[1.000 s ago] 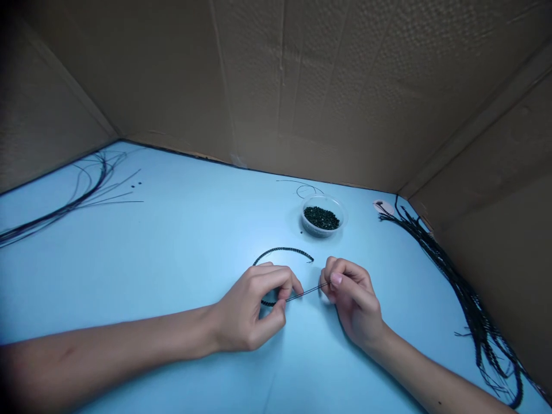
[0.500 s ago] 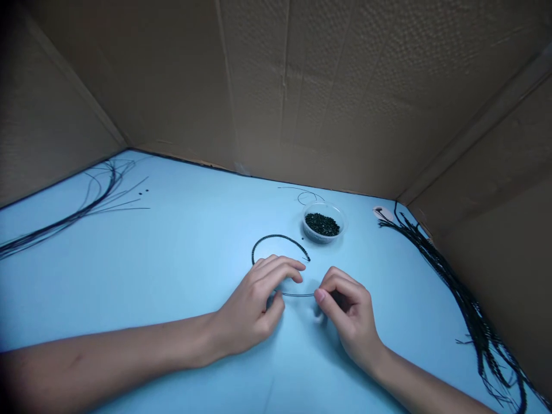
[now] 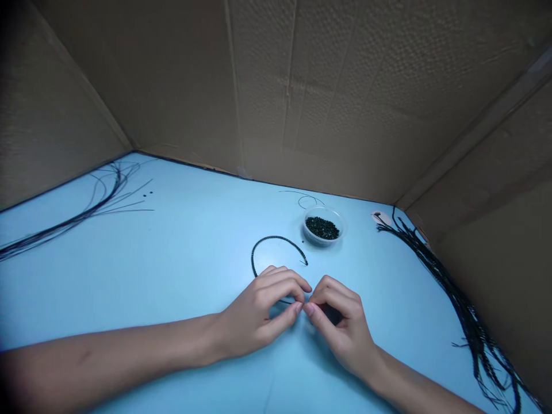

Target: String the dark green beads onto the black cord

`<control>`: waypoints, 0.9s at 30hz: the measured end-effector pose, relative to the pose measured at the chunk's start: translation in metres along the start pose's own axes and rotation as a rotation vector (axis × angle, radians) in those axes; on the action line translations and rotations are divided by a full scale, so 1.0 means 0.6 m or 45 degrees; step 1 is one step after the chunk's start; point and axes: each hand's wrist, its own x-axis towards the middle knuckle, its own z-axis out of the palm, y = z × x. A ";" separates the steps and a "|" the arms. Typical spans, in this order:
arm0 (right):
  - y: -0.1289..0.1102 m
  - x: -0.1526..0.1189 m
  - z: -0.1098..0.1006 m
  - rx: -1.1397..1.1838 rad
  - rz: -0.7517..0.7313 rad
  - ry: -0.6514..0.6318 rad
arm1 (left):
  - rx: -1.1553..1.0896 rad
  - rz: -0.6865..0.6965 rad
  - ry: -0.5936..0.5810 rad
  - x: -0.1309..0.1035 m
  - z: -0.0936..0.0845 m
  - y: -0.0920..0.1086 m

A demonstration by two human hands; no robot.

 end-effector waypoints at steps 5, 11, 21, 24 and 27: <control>0.000 0.000 0.001 -0.014 0.016 0.000 | -0.023 -0.012 -0.003 0.000 0.000 0.000; 0.000 0.002 0.002 -0.012 0.009 0.012 | -0.022 -0.007 -0.027 0.002 -0.001 0.000; 0.000 0.021 -0.021 -0.134 -0.061 0.083 | 0.030 -0.102 -0.063 0.001 -0.001 0.002; 0.006 0.065 -0.064 -0.378 -0.145 0.297 | 0.019 -0.108 -0.056 0.001 0.000 0.002; 0.020 0.132 -0.113 -0.988 -0.107 0.152 | 0.018 -0.102 -0.051 0.001 0.001 0.001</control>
